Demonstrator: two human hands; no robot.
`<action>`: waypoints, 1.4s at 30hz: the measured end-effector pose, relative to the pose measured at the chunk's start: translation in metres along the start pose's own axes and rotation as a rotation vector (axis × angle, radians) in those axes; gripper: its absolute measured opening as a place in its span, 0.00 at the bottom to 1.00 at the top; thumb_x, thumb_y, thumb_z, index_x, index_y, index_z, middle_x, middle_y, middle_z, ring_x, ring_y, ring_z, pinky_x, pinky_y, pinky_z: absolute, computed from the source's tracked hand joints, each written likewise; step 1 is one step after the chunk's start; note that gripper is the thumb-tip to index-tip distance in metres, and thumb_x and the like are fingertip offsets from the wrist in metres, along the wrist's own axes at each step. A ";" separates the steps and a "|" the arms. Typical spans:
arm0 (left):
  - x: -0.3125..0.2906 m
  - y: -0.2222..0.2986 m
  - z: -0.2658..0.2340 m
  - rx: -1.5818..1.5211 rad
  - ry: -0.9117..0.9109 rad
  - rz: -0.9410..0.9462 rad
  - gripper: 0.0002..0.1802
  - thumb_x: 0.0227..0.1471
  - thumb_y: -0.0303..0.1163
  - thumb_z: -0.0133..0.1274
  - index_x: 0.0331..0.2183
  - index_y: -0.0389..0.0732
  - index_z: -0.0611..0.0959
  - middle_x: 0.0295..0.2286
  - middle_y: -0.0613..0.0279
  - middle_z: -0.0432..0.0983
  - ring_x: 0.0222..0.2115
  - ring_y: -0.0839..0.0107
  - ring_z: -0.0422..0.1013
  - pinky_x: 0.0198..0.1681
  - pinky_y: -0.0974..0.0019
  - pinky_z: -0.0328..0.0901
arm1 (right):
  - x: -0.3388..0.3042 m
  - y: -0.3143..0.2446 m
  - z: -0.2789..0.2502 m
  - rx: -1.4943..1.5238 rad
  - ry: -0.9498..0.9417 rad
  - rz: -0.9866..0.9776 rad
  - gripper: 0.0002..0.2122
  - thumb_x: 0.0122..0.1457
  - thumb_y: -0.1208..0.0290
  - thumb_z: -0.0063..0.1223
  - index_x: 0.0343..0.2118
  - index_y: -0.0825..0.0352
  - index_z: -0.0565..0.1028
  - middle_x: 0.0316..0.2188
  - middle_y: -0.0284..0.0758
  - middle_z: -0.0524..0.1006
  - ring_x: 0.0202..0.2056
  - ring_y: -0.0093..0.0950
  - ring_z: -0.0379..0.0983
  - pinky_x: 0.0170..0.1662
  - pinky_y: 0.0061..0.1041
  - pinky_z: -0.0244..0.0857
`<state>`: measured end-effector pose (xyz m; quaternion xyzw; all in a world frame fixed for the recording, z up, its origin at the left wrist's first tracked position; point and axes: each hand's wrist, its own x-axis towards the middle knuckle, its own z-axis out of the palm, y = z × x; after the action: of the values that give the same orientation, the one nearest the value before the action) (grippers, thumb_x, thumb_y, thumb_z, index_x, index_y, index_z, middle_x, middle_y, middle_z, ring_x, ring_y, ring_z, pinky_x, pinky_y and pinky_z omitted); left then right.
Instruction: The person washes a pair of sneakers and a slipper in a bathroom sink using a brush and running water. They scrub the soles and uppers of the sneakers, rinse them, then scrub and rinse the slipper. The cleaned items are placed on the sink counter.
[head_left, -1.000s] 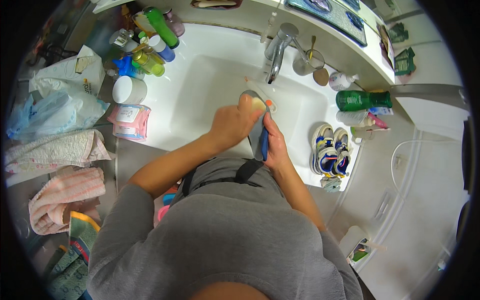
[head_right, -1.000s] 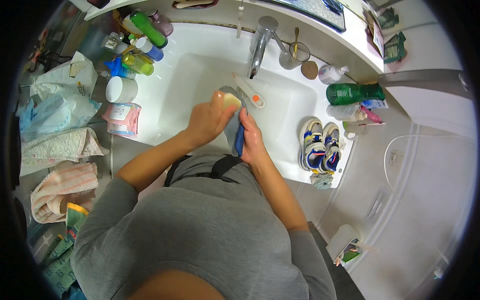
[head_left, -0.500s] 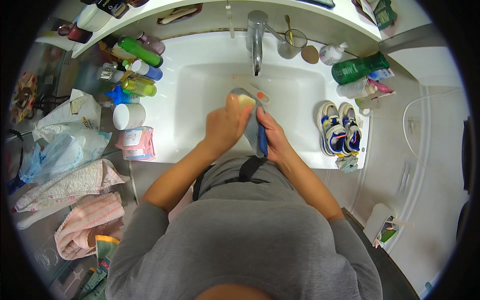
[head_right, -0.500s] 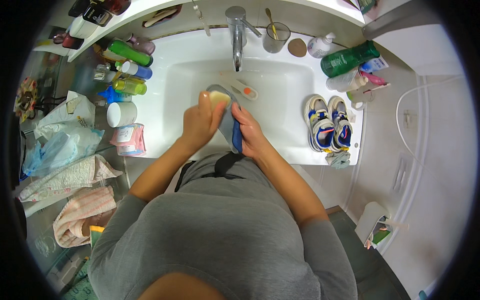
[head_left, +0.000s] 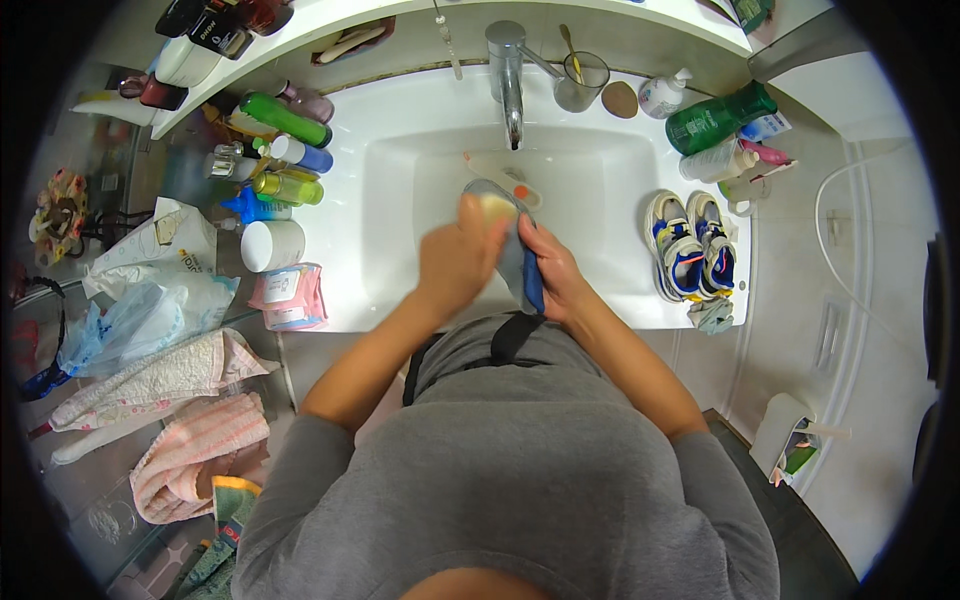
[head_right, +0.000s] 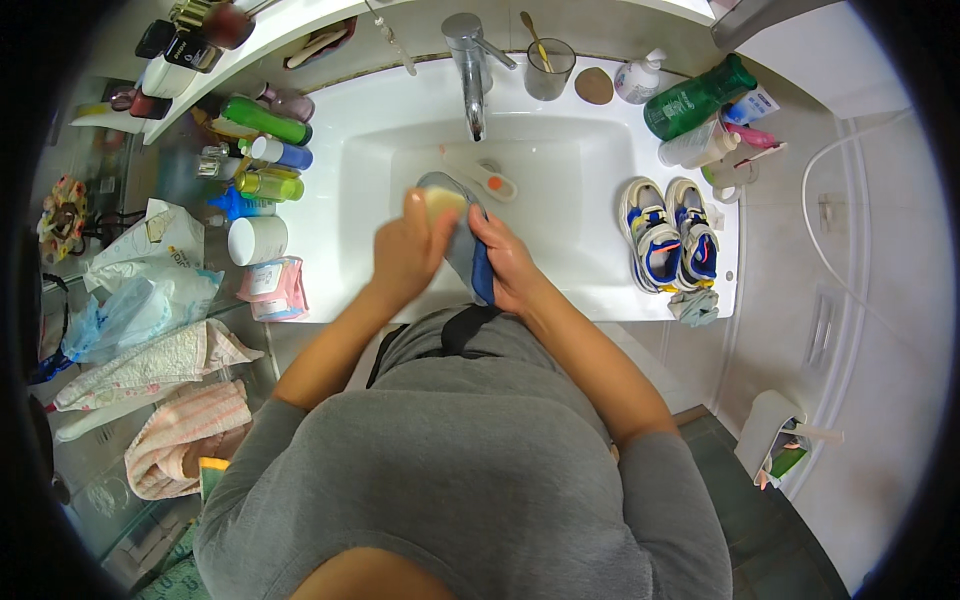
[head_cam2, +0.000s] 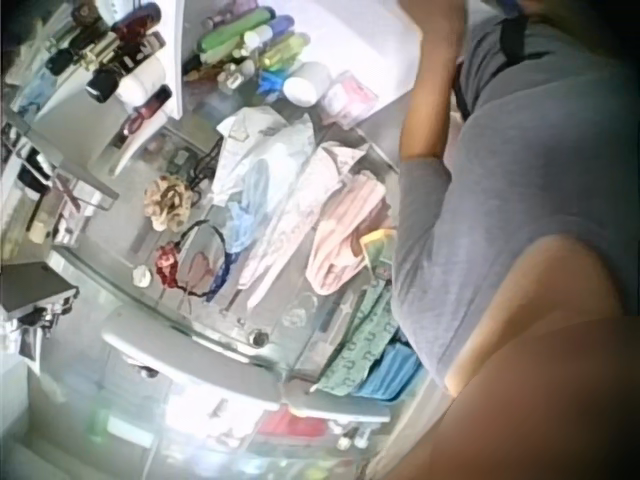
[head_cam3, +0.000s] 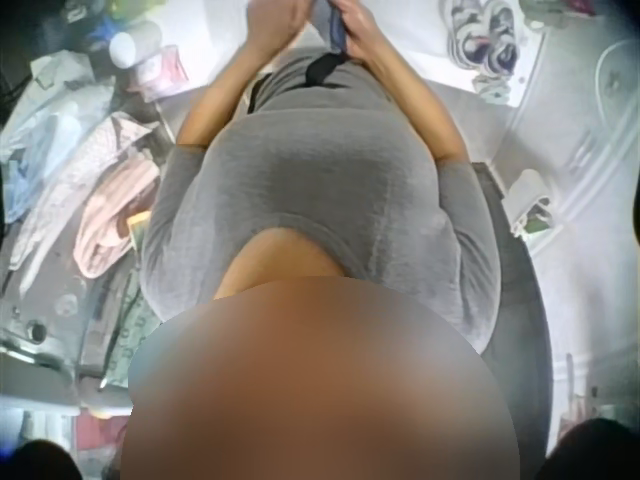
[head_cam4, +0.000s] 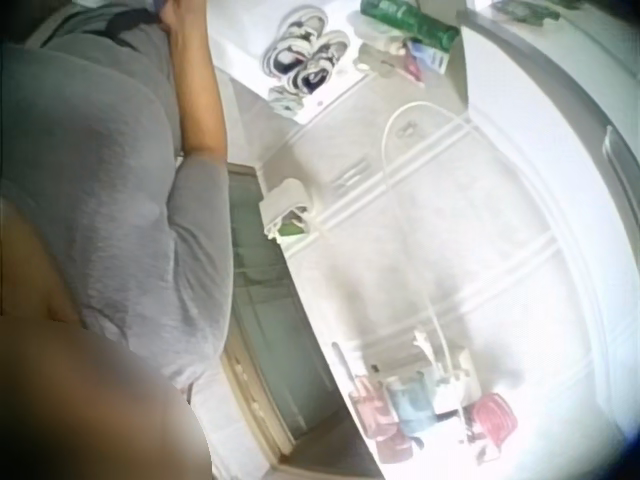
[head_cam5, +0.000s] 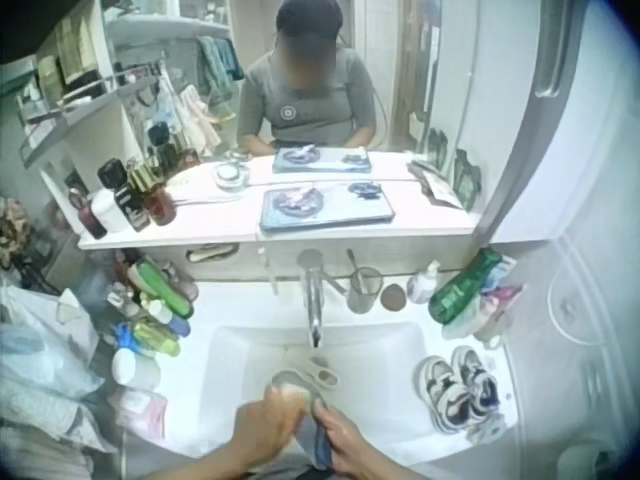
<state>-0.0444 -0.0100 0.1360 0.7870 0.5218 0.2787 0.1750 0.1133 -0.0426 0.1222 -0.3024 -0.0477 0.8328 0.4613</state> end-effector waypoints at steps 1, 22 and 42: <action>-0.006 0.005 0.000 -0.008 -0.002 0.066 0.20 0.63 0.44 0.48 0.38 0.35 0.67 0.14 0.51 0.74 0.16 0.47 0.73 0.17 0.50 0.63 | -0.001 0.000 0.000 0.014 -0.004 -0.008 0.18 0.71 0.57 0.42 0.55 0.64 0.68 0.42 0.28 0.76 0.40 0.19 0.75 0.45 0.22 0.72; -0.052 -0.220 -0.032 -0.593 0.266 -1.037 0.15 0.63 0.42 0.50 0.31 0.40 0.75 0.18 0.69 0.69 0.12 0.80 0.61 0.14 0.72 0.56 | 0.009 -0.021 -0.044 -0.025 0.101 -0.099 0.22 0.66 0.68 0.51 0.60 0.70 0.62 0.51 0.40 0.74 0.49 0.32 0.76 0.53 0.30 0.72; 0.008 -0.106 0.102 0.171 -0.176 0.332 0.18 0.51 0.26 0.53 0.46 0.46 0.81 0.46 0.60 0.76 0.48 0.56 0.70 0.55 0.54 0.62 | -0.009 -0.042 -0.069 -0.201 0.291 -0.189 0.24 0.65 0.75 0.50 0.64 0.66 0.63 0.51 0.37 0.75 0.48 0.28 0.75 0.51 0.28 0.72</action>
<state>-0.0552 0.0411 -0.0023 0.8955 0.3895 0.1887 0.1043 0.1855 -0.0394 0.0852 -0.4581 -0.0915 0.7244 0.5070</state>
